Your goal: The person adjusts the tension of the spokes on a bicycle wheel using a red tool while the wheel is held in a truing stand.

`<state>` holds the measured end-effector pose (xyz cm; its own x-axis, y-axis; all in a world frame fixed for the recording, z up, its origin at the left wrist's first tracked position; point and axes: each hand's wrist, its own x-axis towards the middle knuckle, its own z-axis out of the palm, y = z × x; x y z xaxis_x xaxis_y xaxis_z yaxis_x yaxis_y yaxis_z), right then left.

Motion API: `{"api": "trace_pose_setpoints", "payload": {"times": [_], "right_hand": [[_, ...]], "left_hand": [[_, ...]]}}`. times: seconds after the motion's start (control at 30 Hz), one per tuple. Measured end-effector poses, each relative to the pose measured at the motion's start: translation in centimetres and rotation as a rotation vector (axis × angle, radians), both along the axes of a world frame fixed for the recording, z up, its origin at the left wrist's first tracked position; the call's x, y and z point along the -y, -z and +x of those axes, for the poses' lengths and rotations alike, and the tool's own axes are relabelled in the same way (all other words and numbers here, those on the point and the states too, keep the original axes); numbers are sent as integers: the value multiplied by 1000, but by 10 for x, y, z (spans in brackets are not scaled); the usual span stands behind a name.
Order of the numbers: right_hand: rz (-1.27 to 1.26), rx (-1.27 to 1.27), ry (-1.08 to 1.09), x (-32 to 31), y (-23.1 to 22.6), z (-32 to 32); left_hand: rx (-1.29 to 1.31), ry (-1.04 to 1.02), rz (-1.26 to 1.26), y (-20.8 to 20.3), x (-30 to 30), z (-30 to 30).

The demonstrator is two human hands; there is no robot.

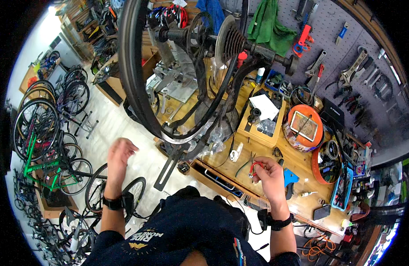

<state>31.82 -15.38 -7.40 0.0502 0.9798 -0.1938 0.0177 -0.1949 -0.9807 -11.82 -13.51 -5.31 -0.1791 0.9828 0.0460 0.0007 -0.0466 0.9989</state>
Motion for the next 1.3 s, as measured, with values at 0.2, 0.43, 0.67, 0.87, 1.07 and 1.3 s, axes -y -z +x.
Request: {"api": "trace_pose_setpoints", "payload": {"times": [0.2,0.43,0.67,0.87,1.07,1.3], "right_hand": [[49,16,170,22,7,-23],[13,105,269,67,21,-73],[-27,47,429,130,43,-111],[-148,79,534,164,73,-138],[-155,73,542,166,74,-153],[-165,136,425,154,83,-174]], "left_hand": [[-82,503,-81,7,9,22],[-384,812,14,6,-6,32],[-337,988,-42,17,-17,25],[-369,1019,-34,7,-19,28],[-350,1043,-43,8,-22,28],[-322,1059,-58,12,-21,27]]}}
